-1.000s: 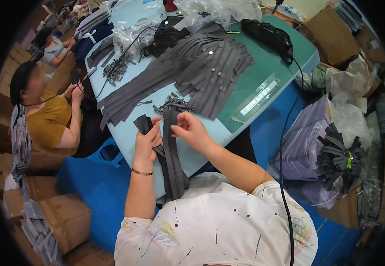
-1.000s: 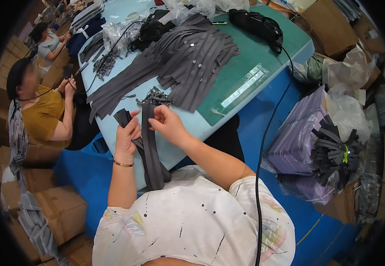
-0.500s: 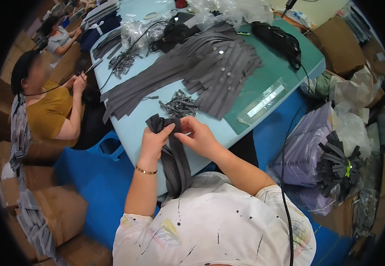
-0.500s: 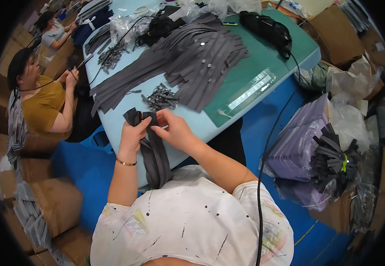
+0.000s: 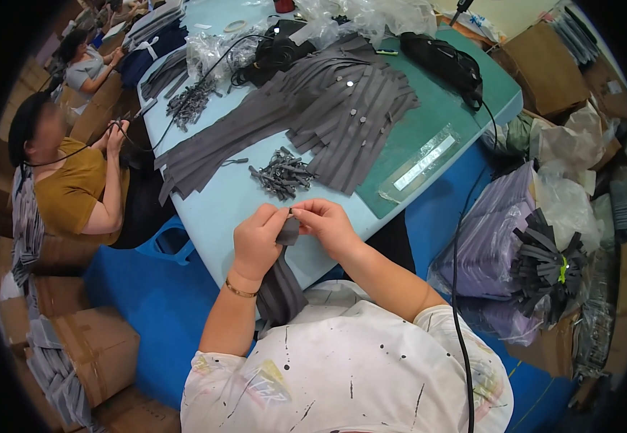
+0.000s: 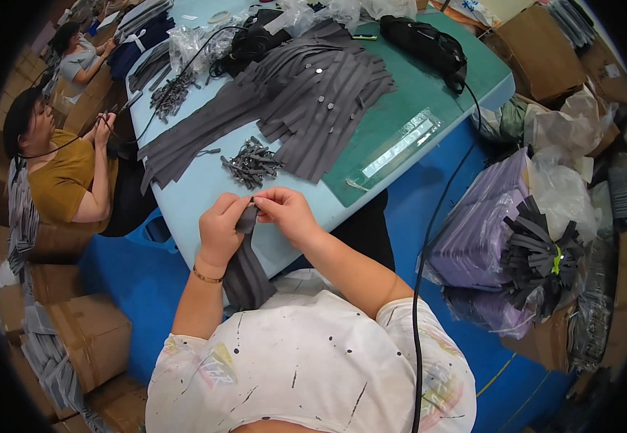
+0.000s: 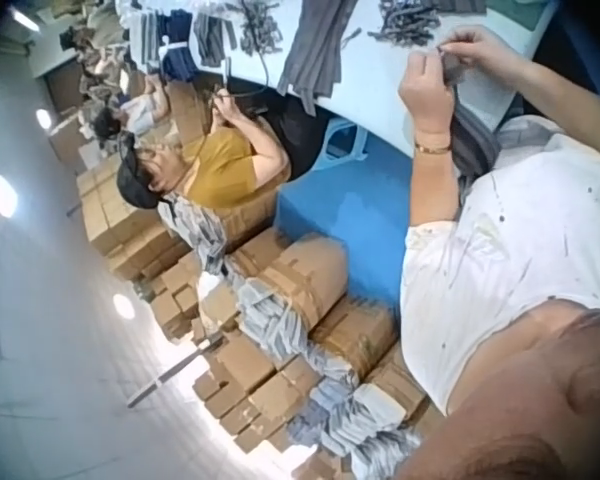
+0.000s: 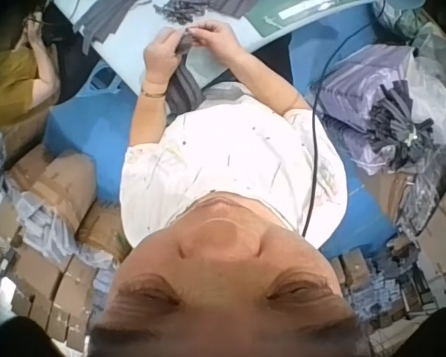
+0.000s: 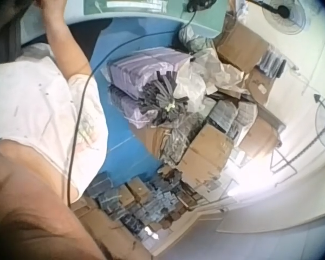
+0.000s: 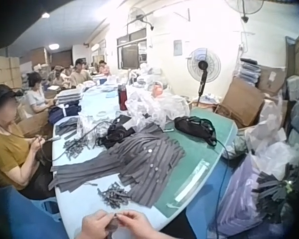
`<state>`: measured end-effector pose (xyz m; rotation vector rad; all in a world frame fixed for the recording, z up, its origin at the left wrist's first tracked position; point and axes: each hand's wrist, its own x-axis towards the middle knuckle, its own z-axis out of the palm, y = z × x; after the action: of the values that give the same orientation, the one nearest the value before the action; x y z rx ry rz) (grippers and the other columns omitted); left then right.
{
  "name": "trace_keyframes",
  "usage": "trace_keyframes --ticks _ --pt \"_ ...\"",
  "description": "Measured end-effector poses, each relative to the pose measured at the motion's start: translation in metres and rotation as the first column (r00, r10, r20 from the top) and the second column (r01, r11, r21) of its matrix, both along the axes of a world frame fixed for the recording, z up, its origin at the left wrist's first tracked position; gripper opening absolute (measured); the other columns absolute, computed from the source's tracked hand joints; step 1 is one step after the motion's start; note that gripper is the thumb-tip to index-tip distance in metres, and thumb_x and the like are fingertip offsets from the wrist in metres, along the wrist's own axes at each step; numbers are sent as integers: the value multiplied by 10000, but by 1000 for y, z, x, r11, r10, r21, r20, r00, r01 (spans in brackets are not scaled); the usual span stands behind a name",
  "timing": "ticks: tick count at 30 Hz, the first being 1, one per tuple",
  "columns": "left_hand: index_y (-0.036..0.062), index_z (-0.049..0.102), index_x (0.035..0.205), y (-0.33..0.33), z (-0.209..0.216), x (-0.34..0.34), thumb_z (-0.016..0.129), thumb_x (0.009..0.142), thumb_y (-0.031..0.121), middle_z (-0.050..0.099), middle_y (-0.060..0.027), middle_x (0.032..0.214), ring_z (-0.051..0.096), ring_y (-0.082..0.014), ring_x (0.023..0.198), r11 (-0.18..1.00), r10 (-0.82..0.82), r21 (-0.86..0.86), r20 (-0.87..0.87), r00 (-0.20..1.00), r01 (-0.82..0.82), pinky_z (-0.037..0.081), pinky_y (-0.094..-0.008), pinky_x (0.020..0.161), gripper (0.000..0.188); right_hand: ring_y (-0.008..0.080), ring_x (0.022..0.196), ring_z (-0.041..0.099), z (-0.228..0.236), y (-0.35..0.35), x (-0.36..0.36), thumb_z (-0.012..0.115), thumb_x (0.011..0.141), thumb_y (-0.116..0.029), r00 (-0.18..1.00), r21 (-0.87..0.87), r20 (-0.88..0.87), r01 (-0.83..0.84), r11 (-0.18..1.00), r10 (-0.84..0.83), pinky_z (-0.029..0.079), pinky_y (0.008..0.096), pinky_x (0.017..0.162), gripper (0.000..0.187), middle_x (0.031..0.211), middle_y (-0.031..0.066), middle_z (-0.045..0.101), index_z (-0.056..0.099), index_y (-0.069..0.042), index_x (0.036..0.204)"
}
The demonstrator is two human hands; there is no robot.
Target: Manually sliding zipper sliders onto zipper tapes at a workshop table.
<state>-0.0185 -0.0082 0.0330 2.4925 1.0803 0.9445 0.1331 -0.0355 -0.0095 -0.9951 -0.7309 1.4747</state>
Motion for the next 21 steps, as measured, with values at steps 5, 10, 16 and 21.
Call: trace_keyframes --ticks 5,10,16,21 --pt "43 611 918 -6 7 3 633 659 3 582 -72 847 584 -246 733 974 -88 222 142 986 54 480 -309 620 264 81 776 576 3 0 -3 602 857 -135 955 -174 -282 -147 974 94 491 218 651 159 859 19 616 617 -14 959" --pt "-3 548 918 0 -4 0 522 920 149 572 -38 710 546 -107 687 789 190 -528 696 692 315 440 -237 650 155 141 774 592 6 6 1 633 822 -140 937 60 346 -78 995 52 483 254 670 181 868 53 622 607 -37 969" --pt "-5 537 940 19 -17 -7 526 921 184 539 -15 690 510 -97 661 745 351 -622 672 652 241 420 -226 634 191 291 829 552 -4 27 30 673 690 -80 209 469 874 -127 874 -438 460 371 730 252 838 84 561 581 -78 925" --pt "-6 587 969 19 -27 -10 565 887 150 607 -22 792 543 -91 738 650 377 -730 550 745 209 432 -225 681 177 279 817 556 -3 31 28 682 692 -97 221 437 887 -120 891 -405 459 372 696 223 845 86 548 554 -72 873"
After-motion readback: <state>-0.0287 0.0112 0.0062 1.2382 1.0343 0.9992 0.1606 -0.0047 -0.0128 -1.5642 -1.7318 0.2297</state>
